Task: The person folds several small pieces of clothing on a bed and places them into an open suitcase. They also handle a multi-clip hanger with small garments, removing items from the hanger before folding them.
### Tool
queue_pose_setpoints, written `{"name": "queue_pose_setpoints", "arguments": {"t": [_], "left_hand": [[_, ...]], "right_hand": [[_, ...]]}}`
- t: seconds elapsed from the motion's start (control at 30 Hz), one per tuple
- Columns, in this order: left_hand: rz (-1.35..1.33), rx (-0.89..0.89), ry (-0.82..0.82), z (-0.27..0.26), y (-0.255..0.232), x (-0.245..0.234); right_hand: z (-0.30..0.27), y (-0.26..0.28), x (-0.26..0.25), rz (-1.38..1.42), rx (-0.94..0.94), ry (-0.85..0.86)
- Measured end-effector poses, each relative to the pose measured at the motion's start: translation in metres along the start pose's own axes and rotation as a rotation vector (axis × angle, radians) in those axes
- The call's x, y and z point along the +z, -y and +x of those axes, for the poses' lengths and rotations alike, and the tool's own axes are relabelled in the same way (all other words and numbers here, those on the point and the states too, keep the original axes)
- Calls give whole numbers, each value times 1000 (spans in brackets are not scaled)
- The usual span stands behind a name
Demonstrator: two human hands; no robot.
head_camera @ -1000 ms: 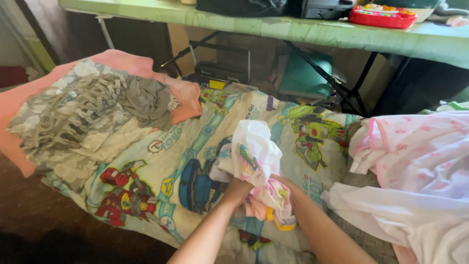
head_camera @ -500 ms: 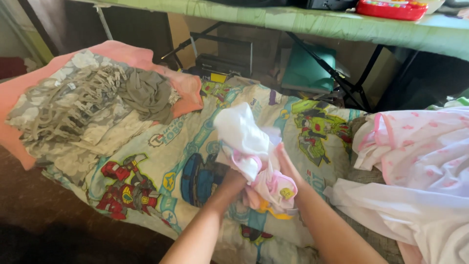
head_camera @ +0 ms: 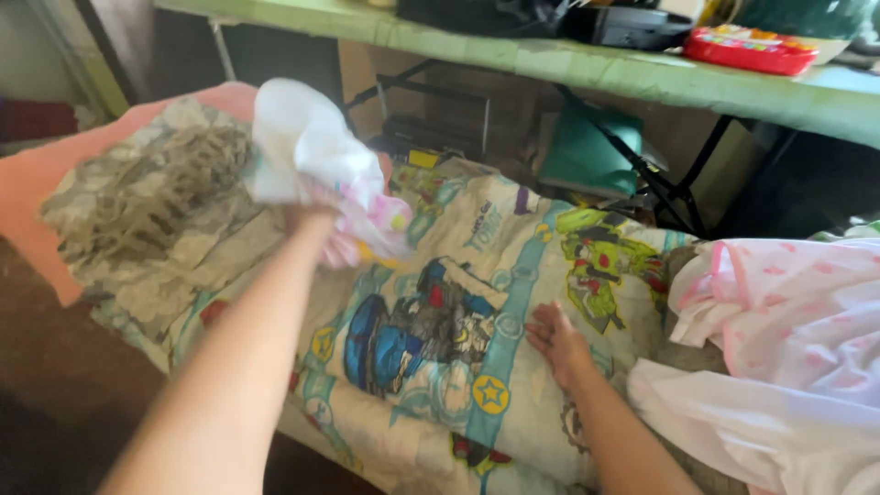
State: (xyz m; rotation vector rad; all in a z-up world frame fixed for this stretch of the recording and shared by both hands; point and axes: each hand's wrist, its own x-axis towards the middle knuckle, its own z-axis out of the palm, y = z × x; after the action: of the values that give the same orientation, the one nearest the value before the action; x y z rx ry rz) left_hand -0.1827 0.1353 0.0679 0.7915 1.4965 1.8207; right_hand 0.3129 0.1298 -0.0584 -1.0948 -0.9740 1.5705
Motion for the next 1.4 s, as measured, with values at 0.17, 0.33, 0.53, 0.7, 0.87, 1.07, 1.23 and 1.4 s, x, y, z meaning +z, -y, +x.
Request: {"name": "queue_pose_setpoints", "arguments": {"t": [0.17, 0.33, 0.53, 0.7, 0.87, 1.07, 1.23, 1.4], "left_hand": [[1609, 103, -140, -85, -106, -10], [1696, 144, 340, 16, 99, -53], [1553, 66, 192, -101, 5, -15], [1663, 104, 296, -140, -38, -3], [1655, 581, 334, -118, -2, -29], [733, 781, -143, -103, -69, 39], [393, 659, 223, -168, -120, 87], [-200, 99, 584, -236, -85, 92]], "right_hand": [[-14, 15, 10, -4, -4, -22], [-26, 20, 16, -38, -12, -46], [-29, 20, 18, -39, -34, -32], [-28, 19, 14, -47, -38, -35], [-9, 13, 7, -11, 0, -18], [-11, 24, 10, 61, 38, -1], [-38, 56, 42, 47, -16, 135], [-80, 74, 71, 19, 0, 300]]}}
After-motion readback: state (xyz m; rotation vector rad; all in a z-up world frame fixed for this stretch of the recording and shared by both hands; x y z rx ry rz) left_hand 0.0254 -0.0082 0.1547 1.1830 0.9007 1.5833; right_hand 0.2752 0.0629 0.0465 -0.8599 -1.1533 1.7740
